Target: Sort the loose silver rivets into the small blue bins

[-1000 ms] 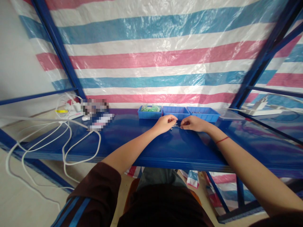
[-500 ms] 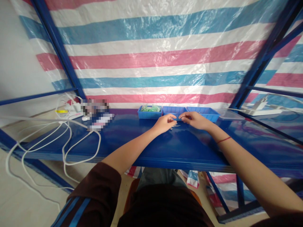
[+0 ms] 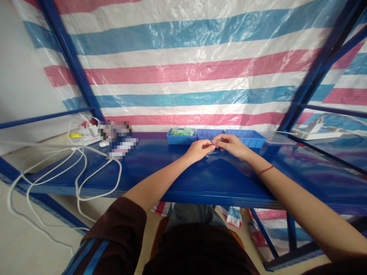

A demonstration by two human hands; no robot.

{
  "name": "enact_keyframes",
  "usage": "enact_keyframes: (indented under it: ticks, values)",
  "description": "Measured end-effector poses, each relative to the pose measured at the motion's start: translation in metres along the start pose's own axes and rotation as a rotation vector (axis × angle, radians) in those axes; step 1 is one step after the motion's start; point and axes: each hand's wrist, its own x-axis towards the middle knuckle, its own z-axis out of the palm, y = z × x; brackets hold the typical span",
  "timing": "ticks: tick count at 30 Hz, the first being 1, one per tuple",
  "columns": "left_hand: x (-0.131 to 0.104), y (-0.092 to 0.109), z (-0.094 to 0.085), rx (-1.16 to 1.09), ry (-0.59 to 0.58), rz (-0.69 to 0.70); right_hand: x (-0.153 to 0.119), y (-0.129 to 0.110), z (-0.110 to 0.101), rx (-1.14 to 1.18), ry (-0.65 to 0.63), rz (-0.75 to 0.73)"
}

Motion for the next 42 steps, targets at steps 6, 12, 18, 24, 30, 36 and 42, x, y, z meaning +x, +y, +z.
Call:
enact_keyframes:
  ticks: [6,12,18,24,30,36,42]
  values:
    - [-0.001,0.003,0.0,0.023,-0.008,0.0,-0.002,-0.006,0.002,0.042,0.016,0.008]
    - [0.0,0.002,0.001,0.058,-0.019,0.003,-0.004,-0.011,0.004,0.038,0.042,0.023]
    - [0.0,0.002,0.0,0.095,0.007,0.027,-0.004,-0.013,0.005,-0.025,0.073,-0.017]
    - [0.007,-0.004,0.0,0.024,0.124,0.007,-0.001,-0.009,0.003,-0.087,0.097,-0.131]
    - [0.01,-0.008,-0.002,0.004,0.263,0.008,0.002,-0.004,0.0,-0.168,0.136,-0.14]
    - [0.01,-0.004,-0.003,0.028,0.321,0.01,0.001,-0.005,-0.002,-0.262,0.119,-0.143]
    - [0.009,-0.002,-0.002,-0.022,0.316,0.039,-0.001,-0.004,0.0,-0.387,0.005,-0.169]
